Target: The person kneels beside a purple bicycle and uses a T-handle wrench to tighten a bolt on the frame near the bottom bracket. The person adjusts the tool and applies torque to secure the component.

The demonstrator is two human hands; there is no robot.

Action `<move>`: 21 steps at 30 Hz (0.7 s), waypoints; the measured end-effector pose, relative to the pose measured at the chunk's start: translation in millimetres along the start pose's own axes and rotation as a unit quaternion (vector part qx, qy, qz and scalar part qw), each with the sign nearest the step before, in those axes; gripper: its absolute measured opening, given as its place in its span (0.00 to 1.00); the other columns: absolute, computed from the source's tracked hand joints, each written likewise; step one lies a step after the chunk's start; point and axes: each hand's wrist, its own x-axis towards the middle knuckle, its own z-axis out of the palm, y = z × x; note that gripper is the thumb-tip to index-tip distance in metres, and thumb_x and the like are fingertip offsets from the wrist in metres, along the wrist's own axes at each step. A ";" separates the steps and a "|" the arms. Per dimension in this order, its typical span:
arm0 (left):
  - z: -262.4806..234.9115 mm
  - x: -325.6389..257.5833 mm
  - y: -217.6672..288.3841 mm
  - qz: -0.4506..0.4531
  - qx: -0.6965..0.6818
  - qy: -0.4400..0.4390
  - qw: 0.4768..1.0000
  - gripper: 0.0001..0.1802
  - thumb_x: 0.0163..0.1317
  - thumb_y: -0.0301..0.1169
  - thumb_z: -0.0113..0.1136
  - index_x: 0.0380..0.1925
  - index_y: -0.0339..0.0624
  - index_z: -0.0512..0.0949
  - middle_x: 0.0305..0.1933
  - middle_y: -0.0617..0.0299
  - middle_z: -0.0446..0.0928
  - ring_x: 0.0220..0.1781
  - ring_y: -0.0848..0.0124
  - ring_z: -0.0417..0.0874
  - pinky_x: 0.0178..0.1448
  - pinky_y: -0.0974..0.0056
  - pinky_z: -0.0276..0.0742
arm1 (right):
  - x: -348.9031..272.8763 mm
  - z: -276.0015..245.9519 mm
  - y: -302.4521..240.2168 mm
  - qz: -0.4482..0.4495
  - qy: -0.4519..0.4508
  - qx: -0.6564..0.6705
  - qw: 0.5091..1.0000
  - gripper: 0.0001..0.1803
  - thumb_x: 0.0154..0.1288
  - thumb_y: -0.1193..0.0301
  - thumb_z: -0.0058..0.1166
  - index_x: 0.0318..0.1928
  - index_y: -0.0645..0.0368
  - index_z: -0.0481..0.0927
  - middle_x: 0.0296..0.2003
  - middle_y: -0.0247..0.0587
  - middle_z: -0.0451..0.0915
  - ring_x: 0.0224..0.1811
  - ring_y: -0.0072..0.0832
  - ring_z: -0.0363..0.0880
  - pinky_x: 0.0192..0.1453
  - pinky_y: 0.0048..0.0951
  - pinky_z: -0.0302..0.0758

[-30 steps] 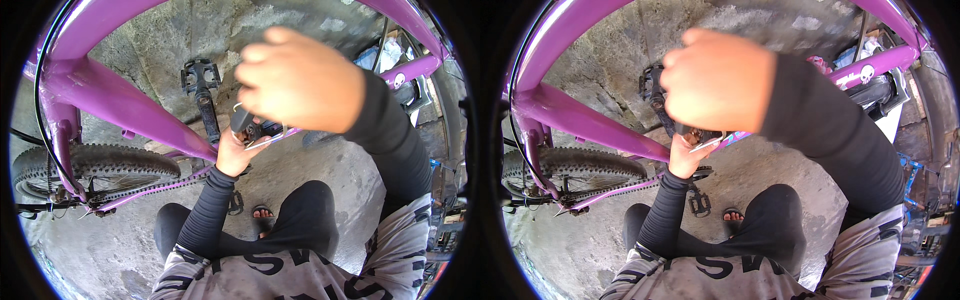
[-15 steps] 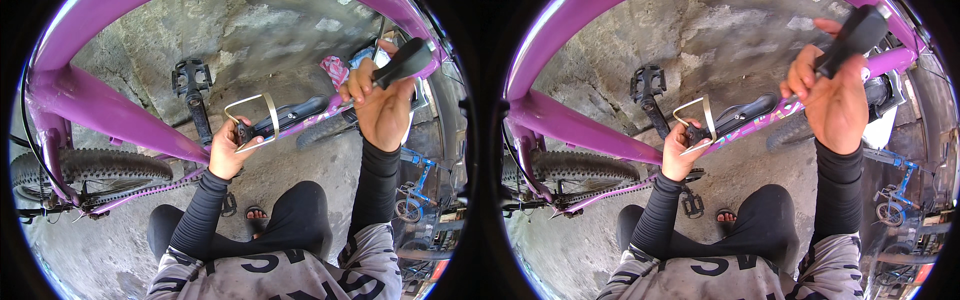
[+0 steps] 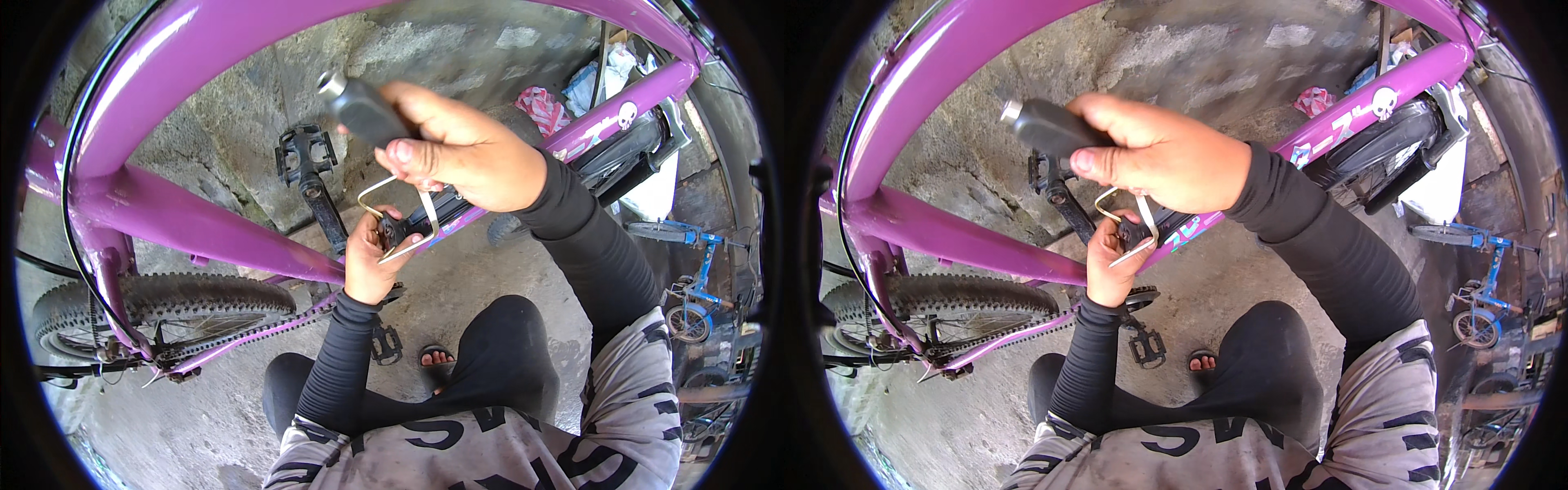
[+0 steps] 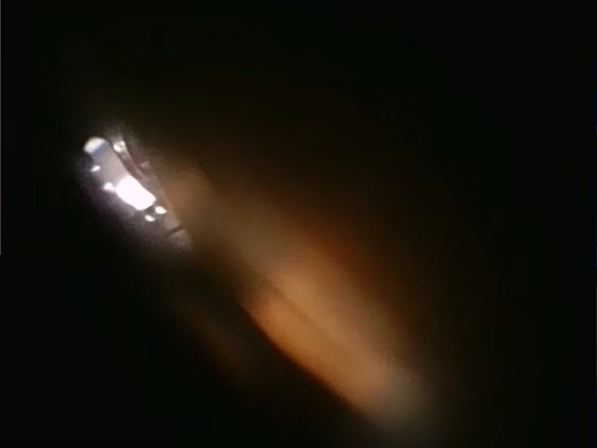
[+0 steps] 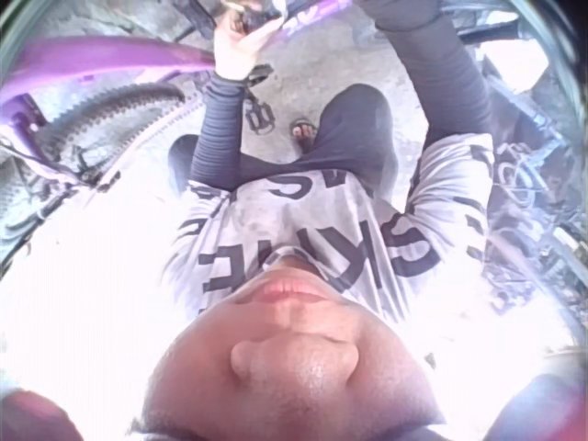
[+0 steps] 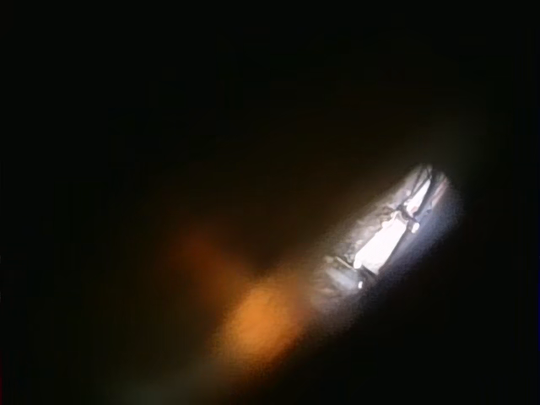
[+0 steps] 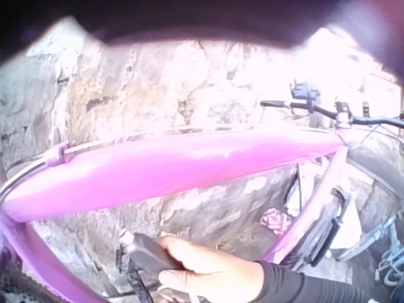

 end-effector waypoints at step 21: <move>0.2 -1.4 1.0 -0.014 -0.012 0.005 1.000 0.19 0.53 0.16 0.64 0.43 0.37 0.67 0.31 0.68 0.73 0.32 0.84 0.73 0.35 0.77 0.67 | -1.2 -16.1 -25.7 -0.099 -0.043 -0.239 0.965 0.22 0.67 0.68 0.52 0.57 0.64 0.65 0.36 0.36 0.72 0.36 0.21 0.73 0.41 0.25 0.71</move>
